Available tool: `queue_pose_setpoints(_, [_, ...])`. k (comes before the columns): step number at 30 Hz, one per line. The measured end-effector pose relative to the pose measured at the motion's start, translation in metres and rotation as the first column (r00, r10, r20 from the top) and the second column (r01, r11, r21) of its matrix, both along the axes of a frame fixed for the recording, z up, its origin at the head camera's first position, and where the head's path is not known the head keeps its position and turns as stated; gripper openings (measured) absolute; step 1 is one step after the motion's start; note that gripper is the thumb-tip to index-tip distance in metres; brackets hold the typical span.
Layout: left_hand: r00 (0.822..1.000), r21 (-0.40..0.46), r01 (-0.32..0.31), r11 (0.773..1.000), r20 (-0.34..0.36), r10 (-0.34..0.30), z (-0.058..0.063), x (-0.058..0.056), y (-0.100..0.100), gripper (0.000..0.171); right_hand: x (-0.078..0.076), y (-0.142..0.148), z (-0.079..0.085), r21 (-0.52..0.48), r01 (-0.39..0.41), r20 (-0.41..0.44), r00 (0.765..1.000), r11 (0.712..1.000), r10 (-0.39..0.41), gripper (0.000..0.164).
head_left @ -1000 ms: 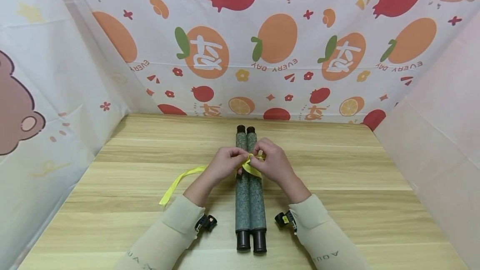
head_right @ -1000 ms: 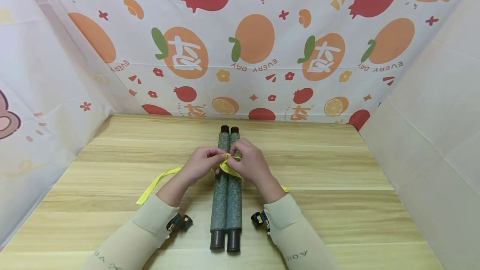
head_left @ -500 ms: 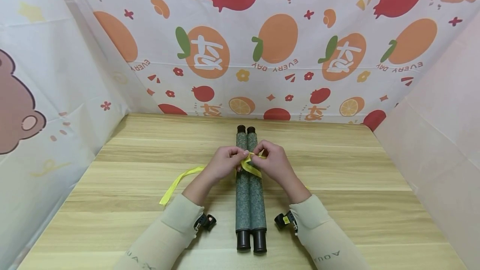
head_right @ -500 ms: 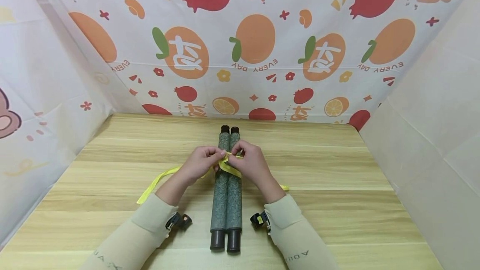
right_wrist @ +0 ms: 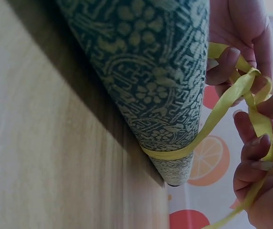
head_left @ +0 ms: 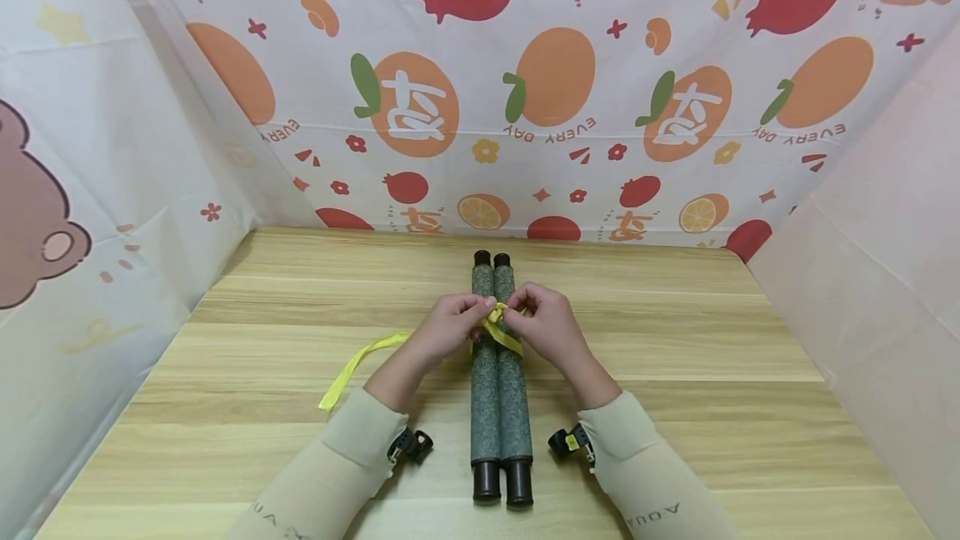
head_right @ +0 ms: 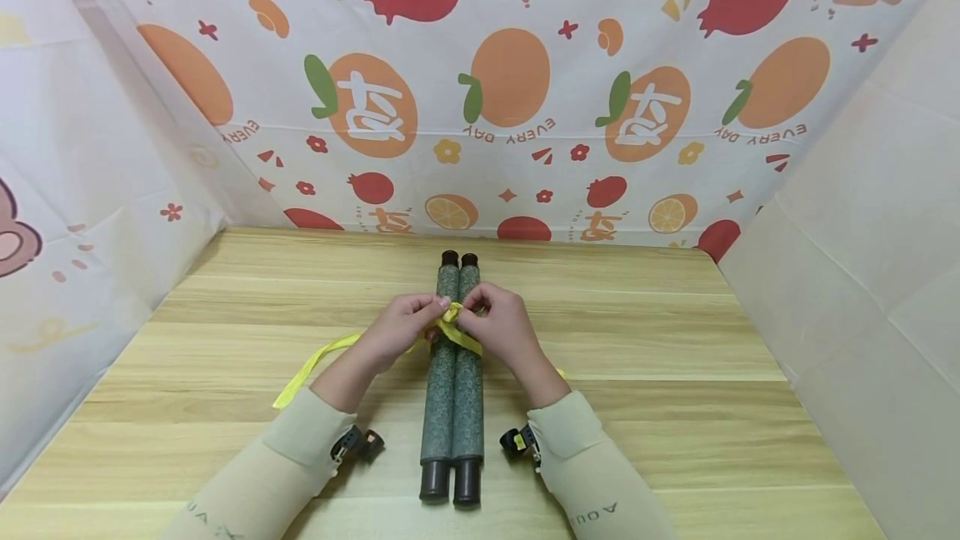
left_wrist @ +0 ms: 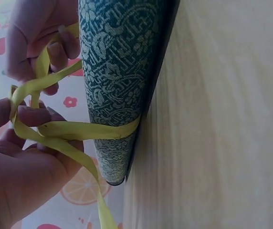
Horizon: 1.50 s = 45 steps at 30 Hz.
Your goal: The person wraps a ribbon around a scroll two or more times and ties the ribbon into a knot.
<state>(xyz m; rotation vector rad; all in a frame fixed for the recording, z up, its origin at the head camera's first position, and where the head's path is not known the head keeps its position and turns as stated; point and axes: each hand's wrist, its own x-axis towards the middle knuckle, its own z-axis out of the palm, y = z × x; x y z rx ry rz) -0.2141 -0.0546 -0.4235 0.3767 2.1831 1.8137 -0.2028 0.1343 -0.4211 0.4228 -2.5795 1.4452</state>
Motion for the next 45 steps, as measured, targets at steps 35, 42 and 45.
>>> queue_pose_setpoints(35, [1.0, 0.013, 0.023, 1.0, 0.011, -0.023, 0.0002, 0.0012, -0.0024, 0.038, 0.0059, 0.0049, -0.0017, 0.066, -0.189, -0.075, 0.978, 0.98, 0.194, 0.018])
queue_pose_setpoints(42, [0.999, -0.032, -0.001, 1.0, -0.032, 0.0, 0.0016, 0.0022, -0.0024, 0.034, 0.0082, 0.0067, 0.0022, 0.045, -0.146, -0.124, 0.981, 0.988, 0.15, 0.02])
queue_pose_setpoints(45, [0.999, -0.041, 0.004, 0.999, -0.053, -0.006, 0.0018, 0.0029, -0.0019, 0.034, 0.0094, 0.0066, 0.0029, 0.048, -0.142, -0.167, 0.975, 0.989, 0.148, 0.021])
